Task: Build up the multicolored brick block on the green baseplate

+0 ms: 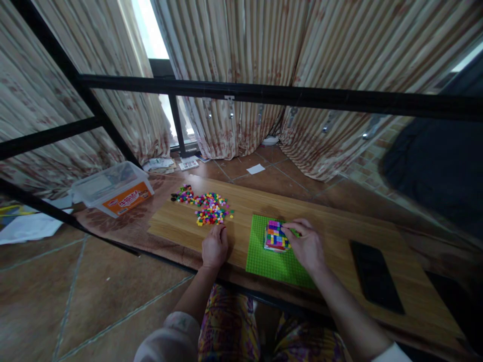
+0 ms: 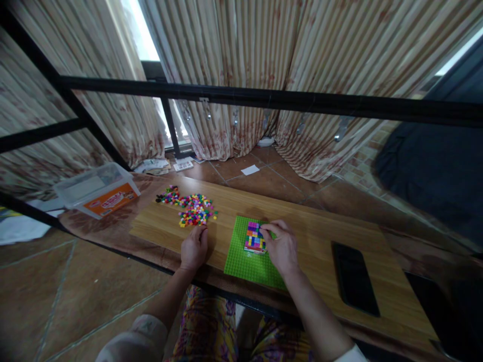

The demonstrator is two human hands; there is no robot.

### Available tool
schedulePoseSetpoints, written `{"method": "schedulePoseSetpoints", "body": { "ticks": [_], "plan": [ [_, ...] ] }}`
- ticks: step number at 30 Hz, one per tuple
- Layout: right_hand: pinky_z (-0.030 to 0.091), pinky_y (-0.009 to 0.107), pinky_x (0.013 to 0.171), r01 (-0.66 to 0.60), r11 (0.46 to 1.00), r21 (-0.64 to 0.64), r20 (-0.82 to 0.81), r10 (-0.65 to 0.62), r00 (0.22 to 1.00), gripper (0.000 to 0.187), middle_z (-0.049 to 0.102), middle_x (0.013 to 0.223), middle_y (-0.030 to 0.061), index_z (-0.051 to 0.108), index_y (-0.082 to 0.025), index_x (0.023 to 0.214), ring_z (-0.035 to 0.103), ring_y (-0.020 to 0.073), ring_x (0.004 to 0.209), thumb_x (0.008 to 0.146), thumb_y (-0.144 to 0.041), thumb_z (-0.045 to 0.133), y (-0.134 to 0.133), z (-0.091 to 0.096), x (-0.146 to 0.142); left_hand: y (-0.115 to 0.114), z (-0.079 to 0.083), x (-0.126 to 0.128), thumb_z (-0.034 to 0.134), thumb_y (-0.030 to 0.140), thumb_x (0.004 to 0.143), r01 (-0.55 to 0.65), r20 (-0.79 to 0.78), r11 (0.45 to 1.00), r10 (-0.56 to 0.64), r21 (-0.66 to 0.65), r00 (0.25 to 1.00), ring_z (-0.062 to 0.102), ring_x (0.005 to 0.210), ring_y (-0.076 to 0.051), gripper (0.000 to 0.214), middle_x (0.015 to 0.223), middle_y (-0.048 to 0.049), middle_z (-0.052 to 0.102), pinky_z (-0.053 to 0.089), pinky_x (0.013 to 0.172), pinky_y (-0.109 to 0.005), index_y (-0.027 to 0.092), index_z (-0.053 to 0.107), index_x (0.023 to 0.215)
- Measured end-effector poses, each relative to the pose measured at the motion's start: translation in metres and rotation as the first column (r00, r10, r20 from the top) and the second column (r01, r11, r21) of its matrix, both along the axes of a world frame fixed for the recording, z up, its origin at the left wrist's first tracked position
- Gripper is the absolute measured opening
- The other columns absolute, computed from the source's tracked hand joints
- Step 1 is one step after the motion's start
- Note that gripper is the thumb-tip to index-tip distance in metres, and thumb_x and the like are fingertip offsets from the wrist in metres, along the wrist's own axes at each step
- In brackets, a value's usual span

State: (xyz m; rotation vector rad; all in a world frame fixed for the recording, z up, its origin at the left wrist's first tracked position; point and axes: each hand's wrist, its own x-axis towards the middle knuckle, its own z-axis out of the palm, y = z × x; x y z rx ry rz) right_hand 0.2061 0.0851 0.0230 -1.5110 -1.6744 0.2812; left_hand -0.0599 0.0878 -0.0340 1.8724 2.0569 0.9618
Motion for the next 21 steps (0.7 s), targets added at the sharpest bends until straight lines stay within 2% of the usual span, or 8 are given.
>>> {"method": "schedulePoseSetpoints", "body": {
  "ticks": [5,9,21],
  "plan": [
    [0.048,0.036,0.079,-0.054,0.991,0.122,0.19,0.03,0.981,0.025,0.065,0.093,0.0063,0.075,-0.023,0.091,0.059,0.0209,0.087,0.093,-0.033,0.053,-0.0048,-0.002,-0.0002,-0.0007,0.0006,0.0002,0.045,0.028,0.097,-0.002,0.001,1.0,0.002,-0.007,1.0,0.068,0.093,-0.021,0.023,0.101,-0.0084,0.072,0.048,0.076,-0.029,0.018,0.065,0.103],
    [0.049,0.036,0.077,-0.073,0.983,0.167,0.284,0.023,0.958,0.024,0.065,0.092,0.0071,0.075,-0.022,0.093,0.057,0.0214,0.086,0.094,-0.028,0.052,-0.0067,-0.0019,-0.0004,-0.0008,-0.0006,0.0001,0.045,0.027,0.098,-0.003,-0.001,1.0,0.003,0.0,1.0,0.068,0.094,-0.021,0.023,0.104,-0.0085,0.072,0.047,0.078,-0.028,0.018,0.065,0.104],
    [0.05,0.035,0.077,-0.105,0.978,0.181,0.36,0.034,0.932,0.024,0.066,0.09,0.0066,0.074,-0.022,0.093,0.057,0.0212,0.085,0.094,-0.024,0.05,-0.0057,-0.0019,-0.0018,-0.0005,-0.0002,0.0002,0.045,0.027,0.097,-0.009,-0.002,1.0,0.009,-0.009,1.0,0.068,0.091,-0.021,0.023,0.1,-0.0086,0.073,0.048,0.077,-0.029,0.018,0.066,0.103]
  ]
}}
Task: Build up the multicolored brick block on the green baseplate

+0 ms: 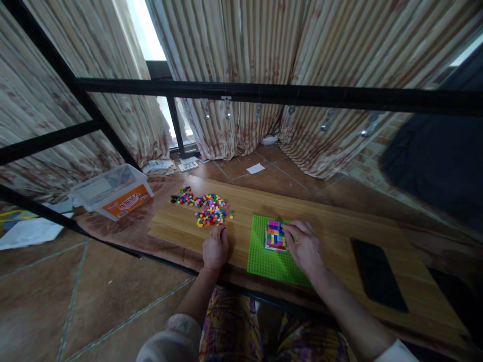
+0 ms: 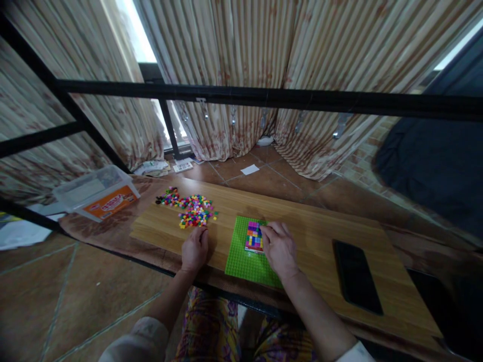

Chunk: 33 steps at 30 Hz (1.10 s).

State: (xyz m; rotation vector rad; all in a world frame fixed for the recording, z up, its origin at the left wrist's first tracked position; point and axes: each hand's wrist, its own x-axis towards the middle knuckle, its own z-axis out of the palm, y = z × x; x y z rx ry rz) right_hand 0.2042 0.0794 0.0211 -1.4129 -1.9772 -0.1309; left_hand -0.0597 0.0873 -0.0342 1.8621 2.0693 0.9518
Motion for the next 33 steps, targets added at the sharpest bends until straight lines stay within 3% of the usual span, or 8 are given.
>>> {"method": "schedulePoseSetpoints", "body": {
  "ticks": [5,10,15,18,21,26,28,33],
  "plan": [
    [0.051,0.036,0.079,-0.011,1.0,-0.016,-0.037,0.01,0.999,0.026,0.068,0.091,0.0071,0.074,-0.021,0.095,0.059,0.0216,0.086,0.096,-0.026,0.048,-0.002,0.0,0.0,0.0,-0.002,0.0,0.044,0.027,0.097,0.0,0.03,1.0,-0.001,0.013,1.0,0.069,0.092,-0.021,0.025,0.104,-0.0098,0.073,0.049,0.078,-0.029,0.017,0.066,0.104],
    [0.052,0.037,0.084,0.057,0.998,-0.012,-0.261,-0.058,0.964,0.027,0.069,0.098,0.0082,0.071,-0.021,0.107,0.063,0.0212,0.092,0.097,-0.03,0.048,-0.024,-0.001,-0.003,0.001,0.001,-0.002,0.044,0.027,0.096,0.018,0.088,0.999,-0.022,0.041,0.996,0.068,0.092,-0.022,0.026,0.1,-0.0103,0.073,0.049,0.08,-0.031,0.017,0.067,0.104],
    [0.053,0.037,0.082,0.021,0.989,-0.145,-0.427,-0.082,0.9,0.024,0.07,0.095,0.0066,0.072,-0.024,0.101,0.065,0.0206,0.09,0.096,-0.034,0.05,-0.063,-0.002,-0.017,-0.006,0.011,-0.004,0.047,0.033,0.092,-0.006,0.332,0.998,-0.014,0.06,0.943,0.066,0.082,-0.021,0.025,0.086,-0.0078,0.071,0.048,0.075,-0.03,0.018,0.067,0.093],
    [0.054,0.036,0.082,-0.058,0.97,-0.238,-0.487,-0.068,0.871,0.023,0.071,0.096,0.0056,0.072,-0.026,0.098,0.066,0.0204,0.093,0.095,-0.035,0.051,-0.083,-0.002,-0.03,-0.026,0.019,0.011,0.052,0.047,0.088,-0.003,0.609,1.0,-0.002,0.007,0.793,0.057,0.063,-0.016,0.032,0.067,-0.0018,0.061,0.044,0.061,-0.025,0.018,0.064,0.082],
    [0.055,0.034,0.082,-0.13,0.932,-0.34,-0.534,-0.077,0.842,0.022,0.071,0.097,0.0044,0.072,-0.026,0.1,0.066,0.0195,0.093,0.094,-0.037,0.053,-0.095,-0.001,-0.042,-0.058,0.026,0.04,0.064,0.057,0.078,0.111,0.862,0.991,0.009,-0.076,0.506,0.052,0.059,-0.011,0.04,0.065,0.0012,0.058,0.042,0.057,-0.022,0.017,0.062,0.079],
    [0.055,0.031,0.081,-0.29,0.862,-0.417,-0.621,-0.037,0.783,0.024,0.07,0.101,0.0033,0.07,-0.027,0.109,0.067,0.0174,0.094,0.093,-0.034,0.055,-0.102,0.011,-0.051,-0.094,0.047,0.08,0.073,0.058,0.073,0.428,0.981,0.894,0.053,-0.129,0.186,0.043,0.053,-0.007,0.045,0.059,0.0034,0.052,0.035,0.054,-0.02,0.015,0.06,0.071],
    [0.055,0.03,0.081,-0.318,0.857,-0.404,-0.658,-0.031,0.752,0.024,0.07,0.102,0.0038,0.07,-0.027,0.109,0.067,0.0169,0.093,0.093,-0.035,0.054,-0.102,0.018,-0.049,-0.096,0.057,0.086,0.074,0.058,0.071,0.458,0.989,0.879,0.085,-0.133,0.124,0.043,0.053,-0.007,0.045,0.06,0.003,0.053,0.035,0.054,-0.021,0.015,0.06,0.07],
    [0.055,0.03,0.08,-0.294,0.898,-0.326,-0.695,-0.018,0.718,0.021,0.07,0.096,0.0044,0.073,-0.025,0.102,0.067,0.0174,0.089,0.091,-0.035,0.058,-0.1,0.031,-0.041,-0.09,0.079,0.089,0.077,0.057,0.069,0.504,0.991,0.855,0.079,-0.122,0.107,0.044,0.052,-0.006,0.046,0.06,0.0021,0.055,0.034,0.053,-0.021,0.014,0.062,0.07]
  ]
}}
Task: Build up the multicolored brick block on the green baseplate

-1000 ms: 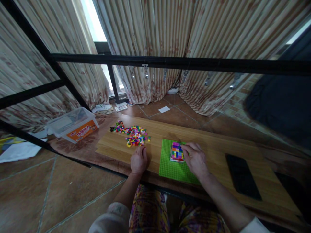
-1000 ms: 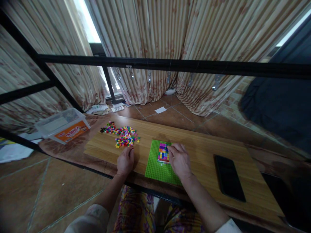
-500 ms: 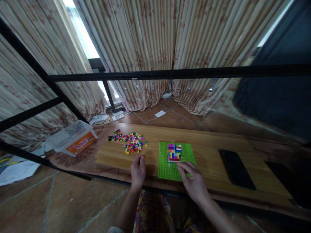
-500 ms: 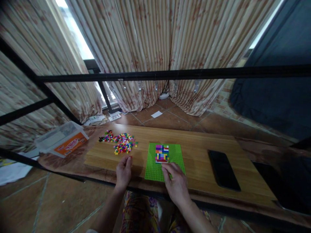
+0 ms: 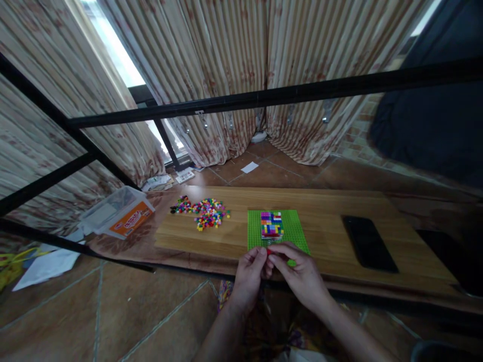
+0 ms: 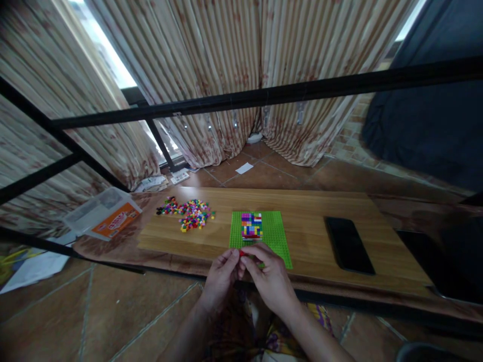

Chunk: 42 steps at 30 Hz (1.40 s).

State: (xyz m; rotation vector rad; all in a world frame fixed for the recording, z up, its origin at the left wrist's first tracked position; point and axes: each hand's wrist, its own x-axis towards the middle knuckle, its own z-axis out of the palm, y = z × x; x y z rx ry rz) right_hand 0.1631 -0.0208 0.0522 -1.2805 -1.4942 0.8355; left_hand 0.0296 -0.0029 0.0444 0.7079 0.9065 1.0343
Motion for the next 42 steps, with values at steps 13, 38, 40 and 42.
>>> {"method": "schedulePoseSetpoints", "body": {
  "ticks": [13,38,40,42],
  "plan": [
    [0.055,0.03,0.08,0.121,0.986,0.114,0.028,-0.125,0.992,0.015,0.07,0.094,0.0031,0.075,-0.028,0.092,0.068,0.0173,0.09,0.09,-0.036,0.061,0.002,-0.005,0.01,0.002,0.0,0.008,0.073,0.06,0.072,0.014,-0.047,1.0,-0.013,0.023,0.999,0.044,0.05,-0.006,0.047,0.06,0.0021,0.055,0.034,0.051,-0.021,0.014,0.064,0.074],
    [0.049,0.039,0.081,0.159,0.937,0.31,0.454,-0.292,0.842,0.029,0.068,0.091,0.0059,0.077,-0.026,0.088,0.062,0.0221,0.087,0.094,-0.037,0.052,0.096,-0.03,0.034,0.065,-0.081,-0.071,0.043,0.023,0.096,0.229,-0.838,0.807,0.533,0.544,0.115,0.068,0.085,-0.021,0.023,0.091,-0.0082,0.072,0.048,0.073,-0.027,0.02,0.065,0.097],
    [0.049,0.039,0.081,0.156,0.935,0.319,0.457,-0.295,0.839,0.028,0.068,0.09,0.0057,0.077,-0.026,0.088,0.062,0.0217,0.087,0.094,-0.038,0.052,0.097,-0.032,0.035,0.064,-0.082,-0.07,0.043,0.023,0.096,0.232,-0.835,0.803,0.541,0.549,0.101,0.068,0.084,-0.021,0.022,0.09,-0.0077,0.071,0.048,0.072,-0.028,0.02,0.065,0.097],
    [0.05,0.038,0.081,0.151,0.934,0.323,0.45,-0.292,0.844,0.027,0.068,0.09,0.0054,0.077,-0.025,0.087,0.062,0.0214,0.086,0.094,-0.038,0.054,0.099,-0.034,0.035,0.064,-0.083,-0.07,0.043,0.023,0.096,0.236,-0.829,0.796,0.551,0.557,0.097,0.068,0.083,-0.02,0.022,0.087,-0.007,0.071,0.048,0.072,-0.028,0.02,0.064,0.096]
  ]
}}
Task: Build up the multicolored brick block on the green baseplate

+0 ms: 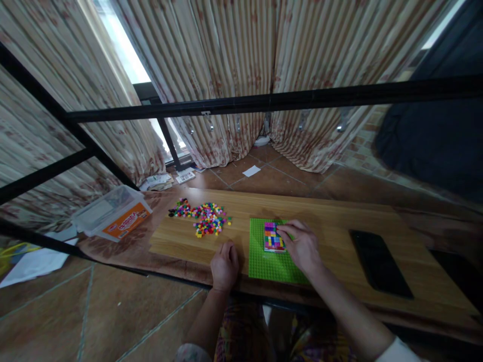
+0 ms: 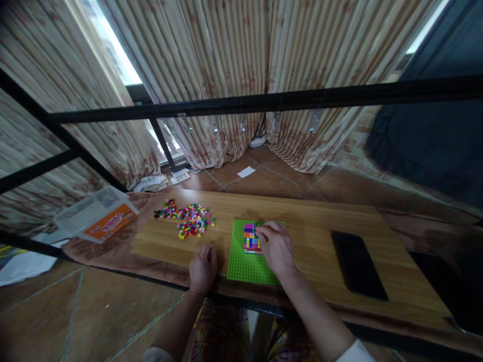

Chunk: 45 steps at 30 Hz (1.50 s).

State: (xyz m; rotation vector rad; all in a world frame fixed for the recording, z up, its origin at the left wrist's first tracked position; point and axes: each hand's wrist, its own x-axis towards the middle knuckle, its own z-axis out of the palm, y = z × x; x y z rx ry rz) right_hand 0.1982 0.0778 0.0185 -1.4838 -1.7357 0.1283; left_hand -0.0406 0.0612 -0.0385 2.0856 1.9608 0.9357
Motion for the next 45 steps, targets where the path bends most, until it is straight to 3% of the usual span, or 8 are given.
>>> {"method": "schedulePoseSetpoints", "body": {
  "ticks": [9,18,29,39,45],
  "plan": [
    [0.052,0.036,0.081,0.005,0.999,0.048,-0.071,-0.002,0.997,0.025,0.069,0.091,0.0043,0.074,-0.023,0.091,0.064,0.0195,0.087,0.093,-0.04,0.056,-0.008,-0.004,0.003,-0.002,0.001,0.002,0.043,0.021,0.096,-0.002,-0.018,0.999,0.002,0.038,1.0,0.067,0.08,-0.017,0.02,0.084,-0.0041,0.069,0.047,0.07,-0.025,0.021,0.063,0.093],
    [0.052,0.038,0.085,-0.027,0.992,0.121,0.14,0.01,0.99,0.029,0.069,0.101,0.0077,0.073,-0.021,0.106,0.061,0.0212,0.093,0.097,-0.034,0.049,-0.018,-0.006,0.001,-0.003,-0.001,0.002,0.044,0.021,0.096,-0.003,-0.016,0.999,0.004,0.051,1.0,0.066,0.078,-0.016,0.019,0.082,-0.0029,0.068,0.047,0.069,-0.024,0.021,0.062,0.091],
    [0.054,0.036,0.084,-0.052,0.985,0.163,0.19,0.02,0.981,0.029,0.068,0.101,0.0088,0.072,-0.018,0.109,0.061,0.0206,0.093,0.098,-0.03,0.049,-0.016,-0.011,0.0,-0.005,0.0,0.003,0.043,0.023,0.097,-0.003,-0.003,1.0,0.003,0.023,1.0,0.065,0.079,-0.016,0.02,0.084,-0.0033,0.068,0.047,0.069,-0.025,0.021,0.063,0.093],
    [0.054,0.038,0.085,-0.057,0.983,0.177,0.165,0.027,0.986,0.03,0.07,0.101,0.0103,0.073,-0.017,0.105,0.062,0.0216,0.093,0.098,-0.029,0.047,-0.012,-0.021,0.0,-0.004,-0.005,0.003,0.044,0.022,0.097,-0.009,0.027,1.0,0.009,0.003,1.0,0.064,0.079,-0.016,0.019,0.085,-0.0027,0.068,0.046,0.069,-0.024,0.021,0.062,0.093],
    [0.053,0.038,0.088,-0.073,0.99,0.118,0.049,0.068,0.996,0.029,0.071,0.105,0.009,0.072,-0.02,0.11,0.064,0.0212,0.097,0.097,-0.031,0.048,-0.015,-0.013,0.001,-0.003,-0.006,0.003,0.044,0.022,0.097,-0.019,0.012,1.0,0.019,0.014,1.0,0.065,0.079,-0.017,0.019,0.086,-0.0034,0.068,0.047,0.069,-0.025,0.021,0.062,0.094]
  ]
}}
